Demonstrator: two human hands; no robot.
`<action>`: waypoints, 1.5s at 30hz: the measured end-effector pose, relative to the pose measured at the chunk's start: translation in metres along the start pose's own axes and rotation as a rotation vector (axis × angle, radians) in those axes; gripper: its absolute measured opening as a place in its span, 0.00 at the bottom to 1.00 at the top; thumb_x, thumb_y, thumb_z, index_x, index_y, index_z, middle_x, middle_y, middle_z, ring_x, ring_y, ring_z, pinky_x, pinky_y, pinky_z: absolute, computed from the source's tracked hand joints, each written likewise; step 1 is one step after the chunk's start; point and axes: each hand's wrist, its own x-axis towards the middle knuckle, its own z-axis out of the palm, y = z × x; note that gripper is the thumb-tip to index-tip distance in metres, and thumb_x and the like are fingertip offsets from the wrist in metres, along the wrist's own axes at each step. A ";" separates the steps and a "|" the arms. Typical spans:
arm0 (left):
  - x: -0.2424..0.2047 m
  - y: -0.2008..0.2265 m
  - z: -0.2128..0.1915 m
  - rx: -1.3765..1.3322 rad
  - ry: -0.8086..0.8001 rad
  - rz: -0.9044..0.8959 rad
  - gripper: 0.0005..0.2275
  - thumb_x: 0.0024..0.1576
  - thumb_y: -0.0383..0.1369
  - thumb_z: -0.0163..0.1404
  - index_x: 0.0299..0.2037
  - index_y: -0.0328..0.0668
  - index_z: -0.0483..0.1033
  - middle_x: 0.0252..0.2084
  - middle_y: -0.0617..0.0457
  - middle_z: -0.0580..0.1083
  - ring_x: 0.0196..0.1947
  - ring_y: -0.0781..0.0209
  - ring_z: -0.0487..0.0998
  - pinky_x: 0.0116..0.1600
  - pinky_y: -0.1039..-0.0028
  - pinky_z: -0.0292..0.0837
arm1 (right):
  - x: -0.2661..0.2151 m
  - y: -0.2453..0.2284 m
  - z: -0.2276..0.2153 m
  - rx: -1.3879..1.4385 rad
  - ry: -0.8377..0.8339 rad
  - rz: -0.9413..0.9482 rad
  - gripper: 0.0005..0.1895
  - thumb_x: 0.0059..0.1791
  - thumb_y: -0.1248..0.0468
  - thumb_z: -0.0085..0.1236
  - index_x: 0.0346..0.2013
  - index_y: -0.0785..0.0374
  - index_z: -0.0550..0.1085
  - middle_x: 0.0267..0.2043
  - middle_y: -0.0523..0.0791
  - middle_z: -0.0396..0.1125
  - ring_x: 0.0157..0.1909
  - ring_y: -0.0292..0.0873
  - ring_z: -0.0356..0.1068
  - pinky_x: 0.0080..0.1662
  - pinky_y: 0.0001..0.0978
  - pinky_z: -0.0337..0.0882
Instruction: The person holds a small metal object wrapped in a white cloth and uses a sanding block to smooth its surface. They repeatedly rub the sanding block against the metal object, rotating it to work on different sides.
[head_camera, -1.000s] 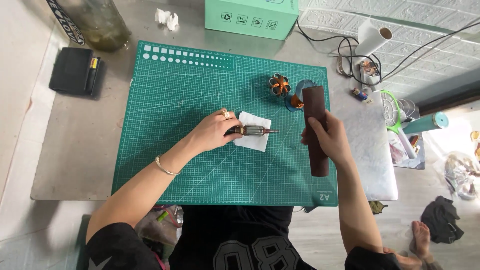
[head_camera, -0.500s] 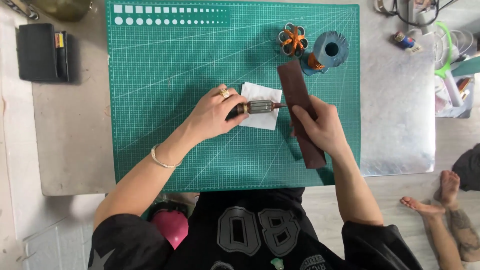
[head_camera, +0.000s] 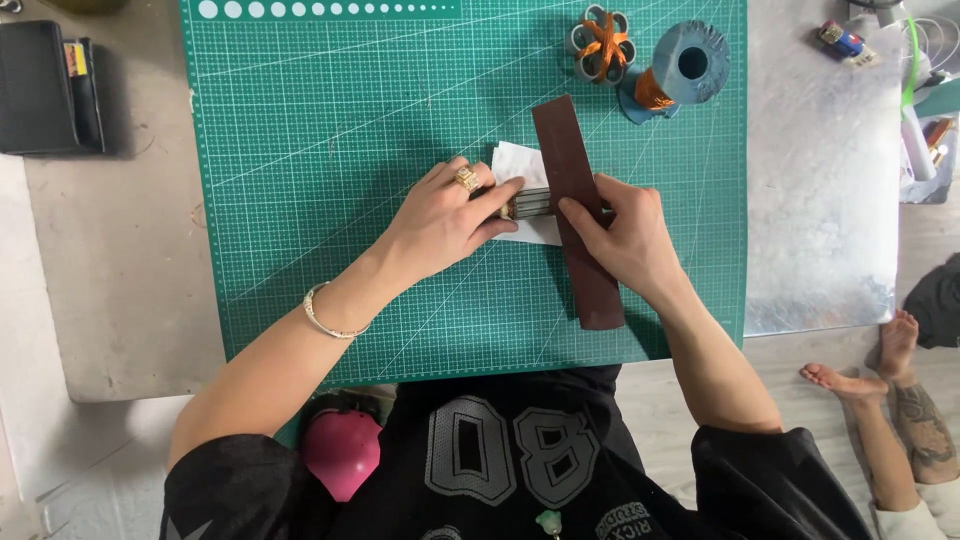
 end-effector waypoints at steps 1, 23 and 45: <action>0.001 0.000 -0.002 0.002 0.003 -0.003 0.14 0.57 0.44 0.50 0.45 0.45 0.74 0.31 0.55 0.64 0.33 0.57 0.68 0.39 0.70 0.67 | 0.001 0.001 0.001 -0.001 -0.003 -0.004 0.15 0.48 0.70 0.56 0.18 0.70 0.66 0.11 0.49 0.57 0.13 0.42 0.62 0.18 0.25 0.61; 0.003 0.000 0.001 0.046 -0.049 0.000 0.14 0.58 0.43 0.47 0.42 0.42 0.76 0.32 0.52 0.67 0.33 0.55 0.68 0.36 0.68 0.65 | -0.003 0.003 0.018 -0.296 0.133 -0.127 0.21 0.47 0.69 0.56 0.14 0.61 0.58 0.06 0.40 0.43 0.08 0.35 0.46 0.15 0.20 0.46; 0.011 0.009 -0.008 -0.037 -0.182 -0.031 0.15 0.60 0.39 0.44 0.42 0.32 0.75 0.33 0.46 0.71 0.33 0.53 0.75 0.40 0.71 0.71 | -0.009 0.000 0.021 -0.376 0.169 -0.172 0.18 0.47 0.65 0.55 0.14 0.61 0.61 0.05 0.44 0.52 0.07 0.42 0.56 0.14 0.23 0.54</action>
